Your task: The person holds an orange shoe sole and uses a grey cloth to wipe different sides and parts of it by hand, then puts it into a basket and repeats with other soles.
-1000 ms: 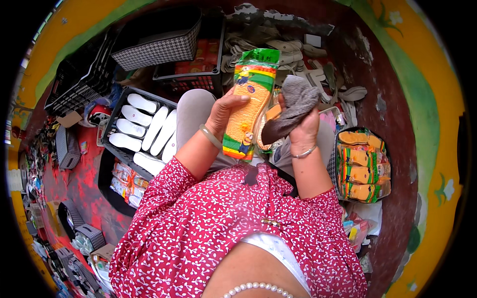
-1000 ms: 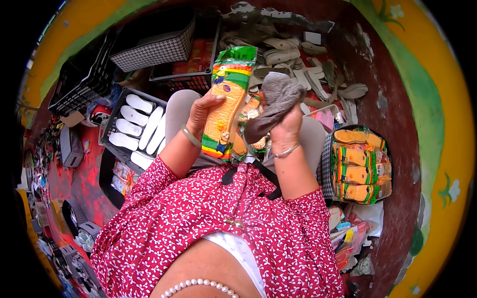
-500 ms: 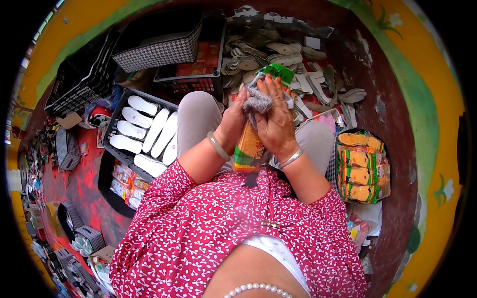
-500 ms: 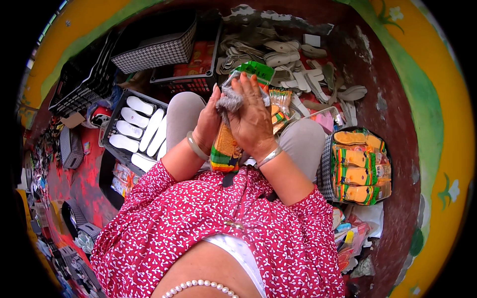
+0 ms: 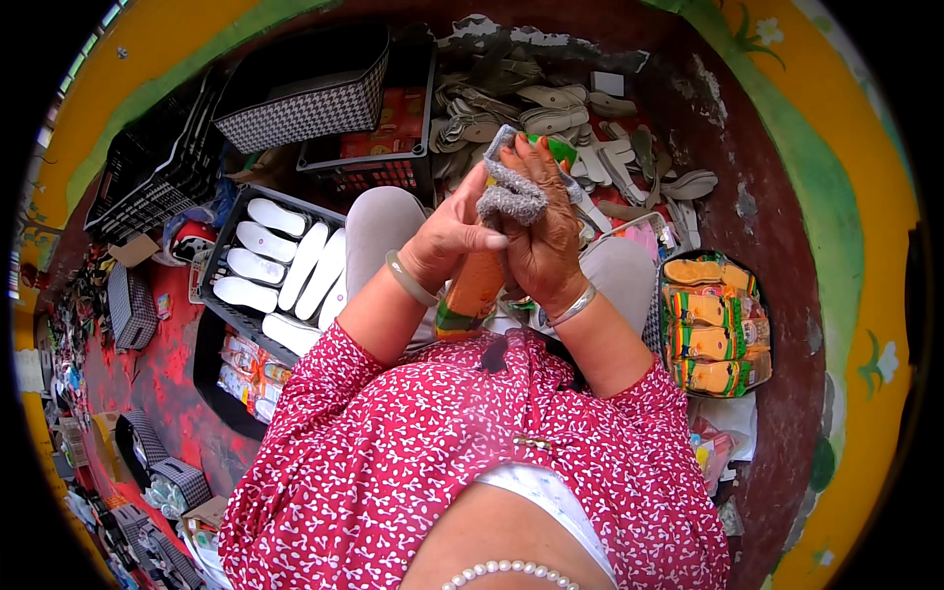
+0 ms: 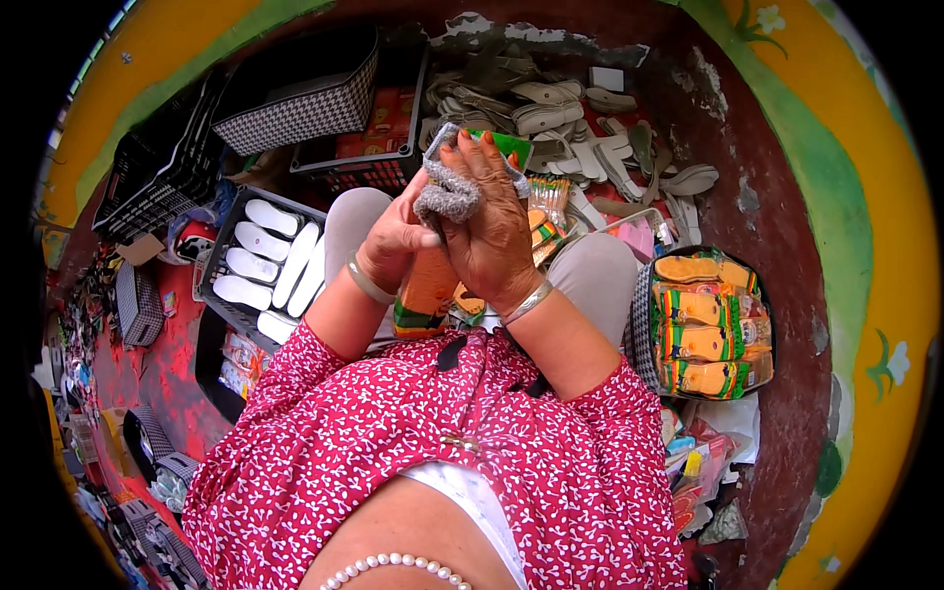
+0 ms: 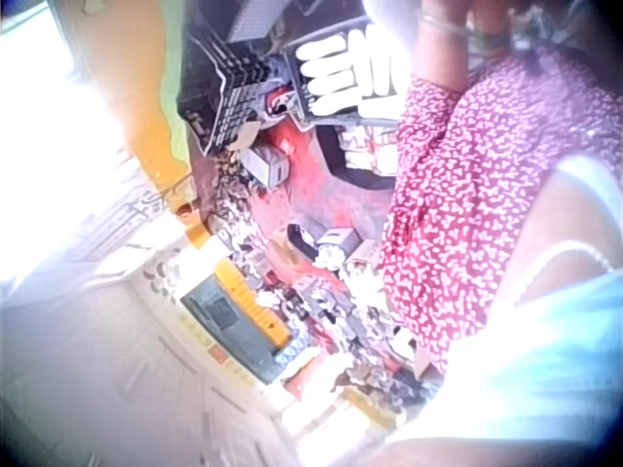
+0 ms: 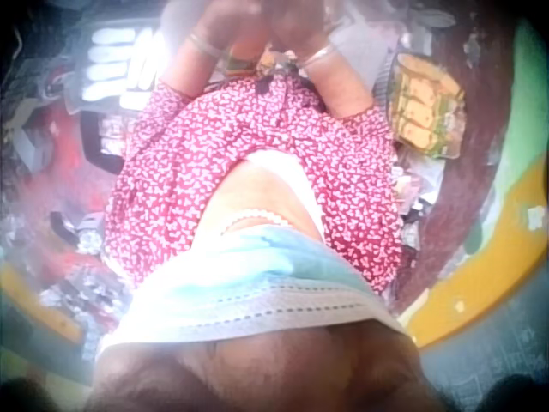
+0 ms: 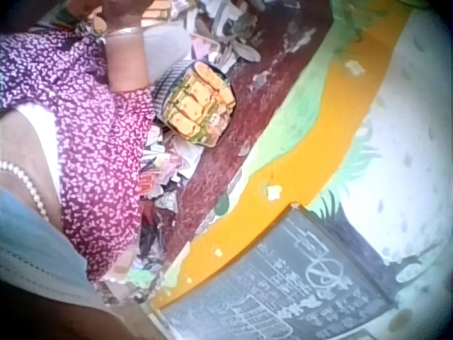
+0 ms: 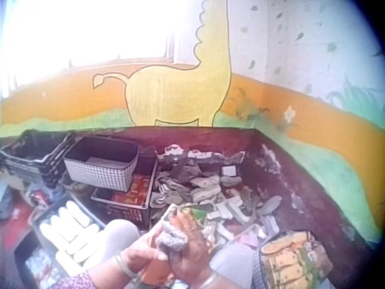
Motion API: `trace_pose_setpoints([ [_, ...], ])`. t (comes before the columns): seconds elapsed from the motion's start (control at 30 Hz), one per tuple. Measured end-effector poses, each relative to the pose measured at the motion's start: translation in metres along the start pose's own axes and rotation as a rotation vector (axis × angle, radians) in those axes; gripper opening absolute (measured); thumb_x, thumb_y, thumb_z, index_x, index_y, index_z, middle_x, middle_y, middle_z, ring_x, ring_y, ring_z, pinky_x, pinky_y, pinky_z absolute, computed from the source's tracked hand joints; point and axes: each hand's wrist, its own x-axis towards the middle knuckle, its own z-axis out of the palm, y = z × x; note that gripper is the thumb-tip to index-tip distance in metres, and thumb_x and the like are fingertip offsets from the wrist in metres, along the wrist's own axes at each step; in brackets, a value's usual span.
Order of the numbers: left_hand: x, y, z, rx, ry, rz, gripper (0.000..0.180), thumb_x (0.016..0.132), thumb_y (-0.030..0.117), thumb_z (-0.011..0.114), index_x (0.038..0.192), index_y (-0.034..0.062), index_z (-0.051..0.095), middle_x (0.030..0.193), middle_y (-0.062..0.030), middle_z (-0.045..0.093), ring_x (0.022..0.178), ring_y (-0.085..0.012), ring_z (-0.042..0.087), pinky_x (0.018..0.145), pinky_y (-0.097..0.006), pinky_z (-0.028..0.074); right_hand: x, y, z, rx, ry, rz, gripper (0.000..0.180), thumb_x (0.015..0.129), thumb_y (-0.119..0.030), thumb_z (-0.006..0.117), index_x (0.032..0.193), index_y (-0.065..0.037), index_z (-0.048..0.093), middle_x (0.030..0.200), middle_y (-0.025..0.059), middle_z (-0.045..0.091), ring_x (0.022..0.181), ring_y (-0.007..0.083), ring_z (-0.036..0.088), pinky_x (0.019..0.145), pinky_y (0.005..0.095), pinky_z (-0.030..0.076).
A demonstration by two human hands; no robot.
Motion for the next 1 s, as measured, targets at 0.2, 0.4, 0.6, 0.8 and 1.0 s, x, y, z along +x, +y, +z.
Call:
trace_pose_setpoints([
  [0.2, -0.002, 0.001, -0.004, -0.139, 0.012, -0.154, 0.087, 0.068, 0.011, 0.076, 0.138, 0.0029, 0.024, 0.129, -0.0071, 0.043, 0.12, -0.0171, 0.041, 0.103, -0.031, 0.029, 0.003, 0.007, 0.001, -0.005, -0.02, 0.006, 0.038, 0.087, -0.018, 0.054, 0.122, -0.003, 0.052, 0.13, 0.0187, 0.045, 0.122, 0.0375, 0.041, 0.1, 0.0412, 0.034],
  [0.4, 0.0, 0.008, 0.01, -0.031, -0.063, -0.209, 0.086, 0.072, -0.004, 0.066, 0.142, 0.0042, 0.018, 0.135, -0.0097, 0.039, 0.124, -0.0184, 0.038, 0.102, -0.031, 0.031, 0.024, 0.006, -0.008, 0.222, 0.086, 0.298, 0.025, 0.092, -0.019, 0.047, 0.107, -0.001, 0.057, 0.1, 0.0152, 0.062, 0.092, 0.0333, 0.059, 0.08, 0.0371, 0.046],
  [0.6, -0.007, -0.001, -0.004, -0.06, 0.068, -0.222, 0.074, 0.074, -0.012, 0.054, 0.14, 0.0035, 0.026, 0.13, -0.0125, 0.046, 0.118, -0.0229, 0.047, 0.098, -0.034, 0.038, 0.023, 0.025, -0.013, 0.315, -0.049, 0.546, 0.03, 0.095, -0.026, 0.045, 0.1, 0.0, 0.058, 0.087, 0.0194, 0.062, 0.079, 0.0362, 0.059, 0.068, 0.037, 0.045],
  [0.8, -0.008, -0.001, -0.002, -0.14, 0.103, -0.105, 0.075, 0.071, -0.01, 0.055, 0.139, 0.0029, 0.028, 0.128, -0.0149, 0.048, 0.114, -0.0251, 0.051, 0.093, -0.034, 0.043, -0.005, 0.05, -0.006, 0.956, 0.054, 0.84, 0.039, 0.094, -0.035, 0.046, 0.1, 0.001, 0.06, 0.08, 0.0041, 0.061, 0.071, 0.0119, 0.056, 0.069, 0.024, 0.045],
  [1.0, -0.011, 0.003, -0.006, -0.227, 0.193, -0.048, 0.072, 0.071, -0.008, 0.055, 0.138, 0.003, 0.029, 0.125, -0.0144, 0.05, 0.112, -0.0228, 0.052, 0.095, -0.033, 0.04, -0.024, 0.067, -0.006, 0.984, -0.009, 0.851, 0.036, 0.094, -0.032, 0.049, 0.099, 0.002, 0.058, 0.08, 0.0039, 0.06, 0.073, 0.0099, 0.056, 0.07, 0.0222, 0.046],
])
